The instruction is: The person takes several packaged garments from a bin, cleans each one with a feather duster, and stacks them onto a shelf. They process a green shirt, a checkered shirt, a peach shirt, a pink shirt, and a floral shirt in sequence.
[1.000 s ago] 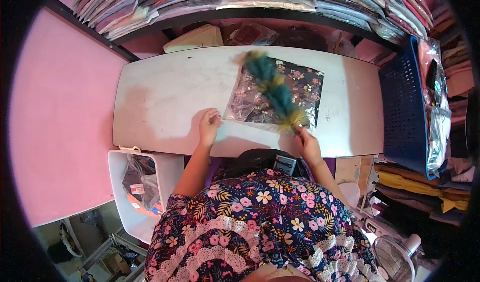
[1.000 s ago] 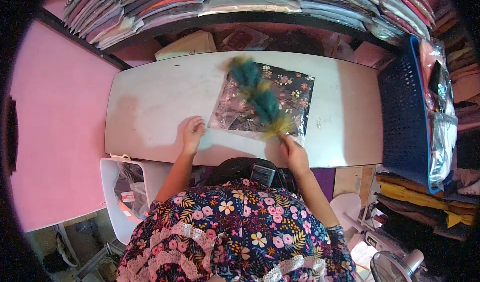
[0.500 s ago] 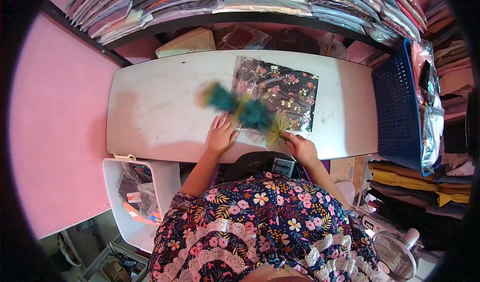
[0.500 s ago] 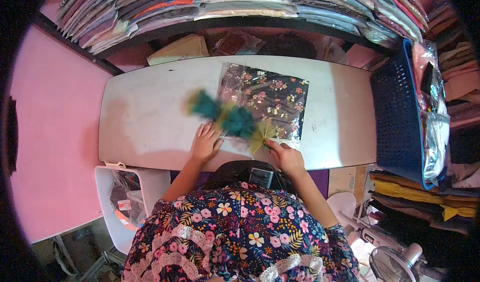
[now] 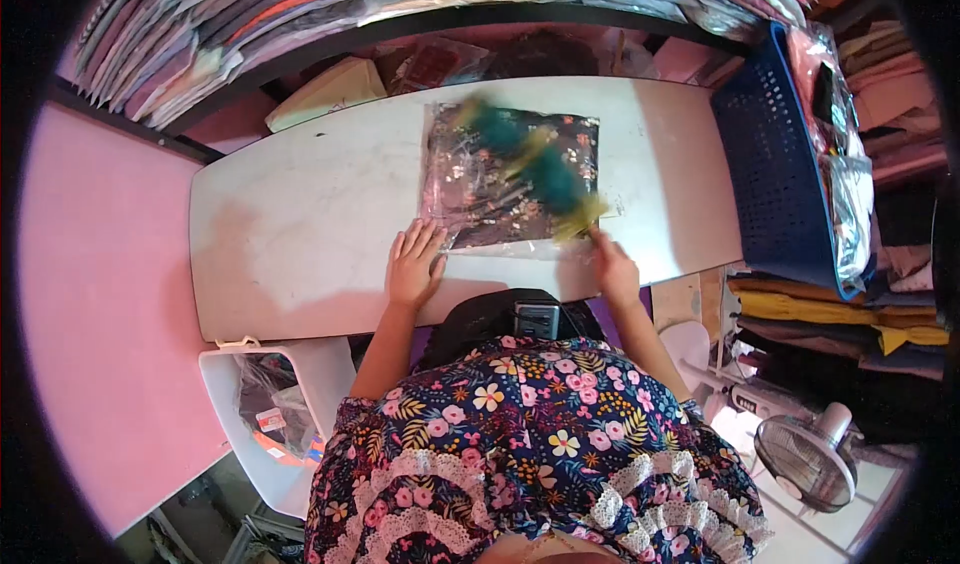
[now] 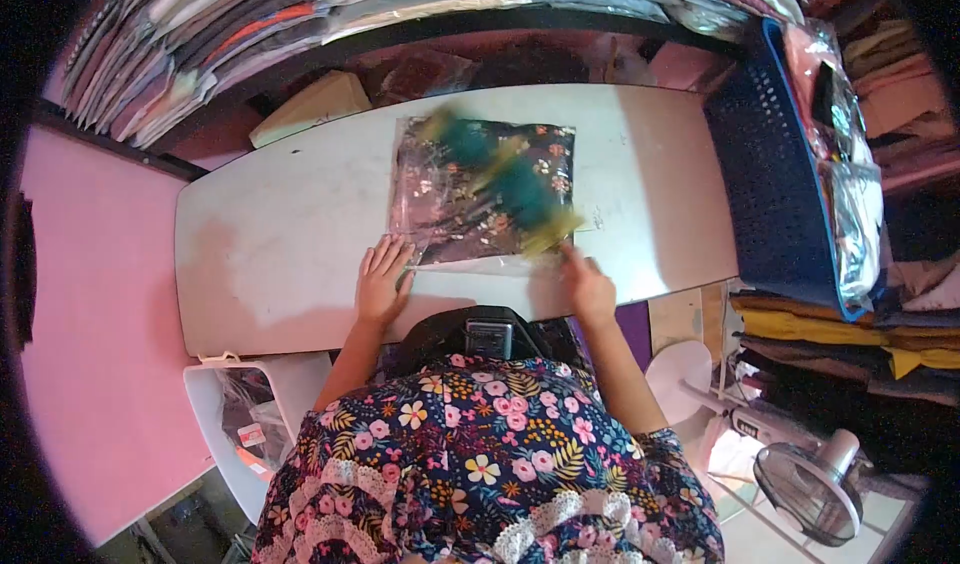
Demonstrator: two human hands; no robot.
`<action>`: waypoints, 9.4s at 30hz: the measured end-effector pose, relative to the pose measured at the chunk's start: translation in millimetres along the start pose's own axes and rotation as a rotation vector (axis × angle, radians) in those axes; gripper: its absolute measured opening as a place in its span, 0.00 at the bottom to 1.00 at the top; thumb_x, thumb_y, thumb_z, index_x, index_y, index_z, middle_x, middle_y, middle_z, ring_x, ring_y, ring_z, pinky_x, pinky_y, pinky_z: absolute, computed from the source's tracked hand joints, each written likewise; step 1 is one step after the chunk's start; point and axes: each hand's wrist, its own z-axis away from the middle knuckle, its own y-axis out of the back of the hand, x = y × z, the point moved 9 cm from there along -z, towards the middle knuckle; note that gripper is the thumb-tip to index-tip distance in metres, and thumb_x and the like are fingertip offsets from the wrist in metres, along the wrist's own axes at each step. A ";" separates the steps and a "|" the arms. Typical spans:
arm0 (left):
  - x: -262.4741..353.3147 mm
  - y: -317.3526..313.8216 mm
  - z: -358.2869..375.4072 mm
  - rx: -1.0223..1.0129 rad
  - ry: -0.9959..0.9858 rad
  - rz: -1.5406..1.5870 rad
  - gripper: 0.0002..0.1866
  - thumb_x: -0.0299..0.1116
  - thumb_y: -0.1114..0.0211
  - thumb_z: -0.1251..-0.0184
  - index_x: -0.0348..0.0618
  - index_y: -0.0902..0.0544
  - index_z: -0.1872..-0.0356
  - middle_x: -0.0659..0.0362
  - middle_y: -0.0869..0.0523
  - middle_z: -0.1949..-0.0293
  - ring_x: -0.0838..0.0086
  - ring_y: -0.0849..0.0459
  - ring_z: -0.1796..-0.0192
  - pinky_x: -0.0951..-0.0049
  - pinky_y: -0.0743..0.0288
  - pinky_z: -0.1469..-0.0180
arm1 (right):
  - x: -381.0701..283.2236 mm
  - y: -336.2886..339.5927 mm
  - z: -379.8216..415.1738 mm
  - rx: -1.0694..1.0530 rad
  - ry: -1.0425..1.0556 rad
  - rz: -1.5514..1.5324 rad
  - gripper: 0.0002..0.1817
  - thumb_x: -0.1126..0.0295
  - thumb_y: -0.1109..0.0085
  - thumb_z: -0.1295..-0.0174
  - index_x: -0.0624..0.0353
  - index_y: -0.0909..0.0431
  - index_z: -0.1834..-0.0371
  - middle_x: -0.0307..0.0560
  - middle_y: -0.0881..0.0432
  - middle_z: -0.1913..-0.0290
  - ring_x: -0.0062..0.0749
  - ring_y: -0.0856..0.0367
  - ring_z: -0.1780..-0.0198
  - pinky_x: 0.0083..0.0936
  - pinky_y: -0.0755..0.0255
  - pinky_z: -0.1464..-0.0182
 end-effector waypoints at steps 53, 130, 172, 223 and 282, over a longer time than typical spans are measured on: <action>-3.1 60.9 71.2 0.222 0.393 0.300 0.18 0.21 0.42 0.41 0.43 0.20 0.49 0.46 0.24 0.43 0.55 0.27 0.39 0.66 0.34 0.38 | -28.9 9.6 -40.1 -0.139 0.313 -0.492 0.20 0.71 0.48 0.39 0.51 0.29 0.42 0.58 0.19 0.57 0.56 0.19 0.59 0.40 0.24 0.60; -86.1 42.3 20.2 0.660 0.568 0.500 0.17 0.28 0.49 0.31 0.40 0.29 0.42 0.49 0.27 0.42 0.60 0.28 0.40 0.60 0.37 0.38 | -74.1 -30.8 -14.7 -0.472 0.541 -0.259 0.20 0.63 0.45 0.39 0.39 0.28 0.43 0.55 0.18 0.64 0.52 0.19 0.68 0.42 0.25 0.67; -1.5 -25.2 -11.5 -0.034 0.195 -0.188 0.30 0.39 0.44 0.38 0.50 0.35 0.33 0.52 0.43 0.29 0.59 0.48 0.27 0.55 0.56 0.29 | 25.7 49.9 -42.2 0.152 -0.013 -0.252 0.18 0.69 0.47 0.39 0.52 0.28 0.45 0.58 0.19 0.67 0.55 0.20 0.67 0.44 0.26 0.66; -15.7 -16.1 -6.4 0.148 0.197 -0.089 0.38 0.40 0.42 0.40 0.41 0.47 0.30 0.45 0.49 0.29 0.54 0.53 0.26 0.52 0.58 0.28 | -16.2 -2.4 5.8 -0.106 0.355 -0.395 0.19 0.69 0.46 0.39 0.46 0.27 0.43 0.55 0.19 0.61 0.51 0.19 0.60 0.38 0.25 0.59; -44.4 -79.5 -1.9 0.136 0.763 1.290 0.22 0.26 0.39 0.42 0.35 0.29 0.45 0.53 0.20 0.51 0.65 0.20 0.51 0.66 0.28 0.48 | -54.5 -96.1 -121.9 -0.432 -0.127 -0.809 0.36 0.64 0.30 0.54 0.68 0.32 0.42 0.54 0.20 0.51 0.40 0.20 0.54 0.32 0.25 0.53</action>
